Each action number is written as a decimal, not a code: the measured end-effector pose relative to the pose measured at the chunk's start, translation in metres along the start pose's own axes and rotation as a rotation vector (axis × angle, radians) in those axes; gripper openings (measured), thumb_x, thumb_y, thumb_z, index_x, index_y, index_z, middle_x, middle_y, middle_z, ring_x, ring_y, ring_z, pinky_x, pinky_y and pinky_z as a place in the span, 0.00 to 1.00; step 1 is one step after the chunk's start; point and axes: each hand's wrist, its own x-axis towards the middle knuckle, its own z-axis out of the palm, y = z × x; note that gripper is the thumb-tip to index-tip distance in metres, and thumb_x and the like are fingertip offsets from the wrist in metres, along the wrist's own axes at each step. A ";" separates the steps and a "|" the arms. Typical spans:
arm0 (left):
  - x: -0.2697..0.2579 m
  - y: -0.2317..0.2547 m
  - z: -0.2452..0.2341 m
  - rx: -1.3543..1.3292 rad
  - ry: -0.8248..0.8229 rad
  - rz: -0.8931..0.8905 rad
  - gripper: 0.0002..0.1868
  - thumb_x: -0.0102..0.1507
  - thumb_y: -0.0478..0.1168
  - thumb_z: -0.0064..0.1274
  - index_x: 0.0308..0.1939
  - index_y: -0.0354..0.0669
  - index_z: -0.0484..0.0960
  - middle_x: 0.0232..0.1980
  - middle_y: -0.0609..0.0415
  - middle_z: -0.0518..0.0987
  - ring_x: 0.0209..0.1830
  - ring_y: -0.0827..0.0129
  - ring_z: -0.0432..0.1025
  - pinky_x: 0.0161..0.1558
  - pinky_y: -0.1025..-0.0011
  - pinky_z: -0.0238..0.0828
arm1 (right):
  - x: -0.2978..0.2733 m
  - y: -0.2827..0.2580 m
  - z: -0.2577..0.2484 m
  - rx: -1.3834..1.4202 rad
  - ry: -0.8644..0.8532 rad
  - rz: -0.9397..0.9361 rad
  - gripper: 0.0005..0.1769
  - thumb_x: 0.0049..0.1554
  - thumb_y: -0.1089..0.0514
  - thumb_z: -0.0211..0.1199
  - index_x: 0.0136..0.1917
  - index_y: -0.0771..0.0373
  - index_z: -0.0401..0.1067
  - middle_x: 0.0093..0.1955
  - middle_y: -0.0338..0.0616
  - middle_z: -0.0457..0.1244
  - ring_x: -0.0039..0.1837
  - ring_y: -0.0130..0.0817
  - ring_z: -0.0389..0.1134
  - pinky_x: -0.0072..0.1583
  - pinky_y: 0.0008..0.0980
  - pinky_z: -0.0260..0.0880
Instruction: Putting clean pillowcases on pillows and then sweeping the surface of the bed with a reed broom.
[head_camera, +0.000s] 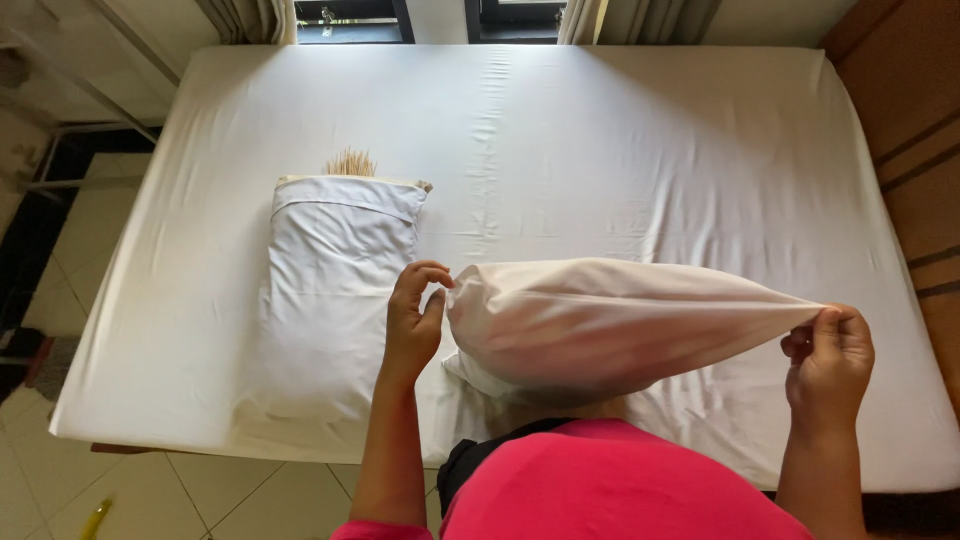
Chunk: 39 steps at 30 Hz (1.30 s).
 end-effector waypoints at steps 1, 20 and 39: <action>0.001 0.003 -0.001 -0.001 0.006 0.001 0.12 0.63 0.27 0.46 0.49 0.40 0.76 0.53 0.54 0.79 0.57 0.65 0.73 0.62 0.67 0.64 | 0.001 0.001 0.000 -0.001 -0.005 -0.002 0.12 0.79 0.55 0.52 0.51 0.58 0.66 0.44 0.35 0.61 0.46 0.23 0.58 0.48 0.26 0.60; 0.007 -0.002 0.025 0.606 -0.244 0.030 0.15 0.55 0.42 0.60 0.47 0.50 0.85 0.61 0.53 0.75 0.62 0.57 0.66 0.62 0.53 0.54 | 0.001 -0.006 0.006 -0.106 -0.034 0.025 0.11 0.76 0.54 0.53 0.51 0.59 0.68 0.45 0.35 0.61 0.45 0.24 0.58 0.47 0.26 0.61; -0.007 -0.039 -0.023 -0.487 0.091 -0.242 0.07 0.70 0.39 0.53 0.46 0.38 0.82 0.54 0.55 0.78 0.59 0.70 0.69 0.67 0.69 0.61 | 0.011 0.003 0.000 -0.129 0.069 0.038 0.10 0.77 0.54 0.53 0.52 0.57 0.67 0.45 0.34 0.61 0.46 0.23 0.59 0.49 0.27 0.64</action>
